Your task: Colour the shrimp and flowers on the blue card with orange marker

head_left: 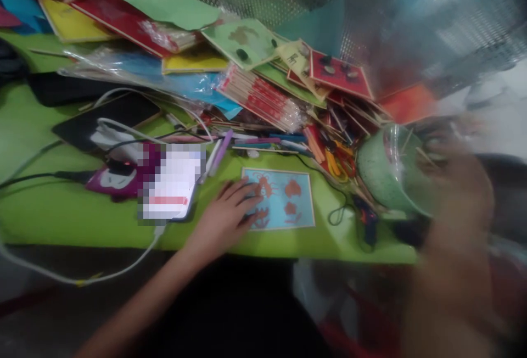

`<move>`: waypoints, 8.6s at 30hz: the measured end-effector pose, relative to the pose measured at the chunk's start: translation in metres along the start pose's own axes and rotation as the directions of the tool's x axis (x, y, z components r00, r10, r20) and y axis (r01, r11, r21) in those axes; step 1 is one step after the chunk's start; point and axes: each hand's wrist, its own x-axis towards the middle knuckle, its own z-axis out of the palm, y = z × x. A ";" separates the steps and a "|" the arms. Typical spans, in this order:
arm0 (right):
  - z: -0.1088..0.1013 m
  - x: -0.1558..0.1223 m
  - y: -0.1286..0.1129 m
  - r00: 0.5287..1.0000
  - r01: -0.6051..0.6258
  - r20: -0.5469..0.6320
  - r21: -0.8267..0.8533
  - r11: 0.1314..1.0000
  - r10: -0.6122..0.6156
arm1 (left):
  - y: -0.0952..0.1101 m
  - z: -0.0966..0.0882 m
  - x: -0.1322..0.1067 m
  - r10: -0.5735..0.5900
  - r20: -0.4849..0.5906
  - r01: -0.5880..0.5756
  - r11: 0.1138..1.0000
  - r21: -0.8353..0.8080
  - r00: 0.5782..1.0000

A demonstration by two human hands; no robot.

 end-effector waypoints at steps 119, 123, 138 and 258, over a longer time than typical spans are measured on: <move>0.178 -0.124 -0.141 0.712 0.700 -0.035 -0.038 0.713 -0.701 | 0.015 0.027 0.117 -0.368 0.154 0.298 0.376 -0.878 0.917; 0.173 -0.122 -0.141 0.726 0.687 -0.002 0.034 0.726 -0.688 | 0.011 0.031 0.119 -0.353 0.146 0.274 0.344 -0.898 0.924; 0.176 -0.125 -0.143 0.698 0.715 0.007 -0.060 0.696 -0.716 | 0.011 0.031 0.117 -0.364 0.105 0.270 0.441 -0.856 0.926; 0.146 -0.093 -0.118 0.935 0.036 0.290 0.494 0.869 -0.204 | 0.002 0.009 0.123 -0.272 -0.114 0.165 0.814 -0.556 0.955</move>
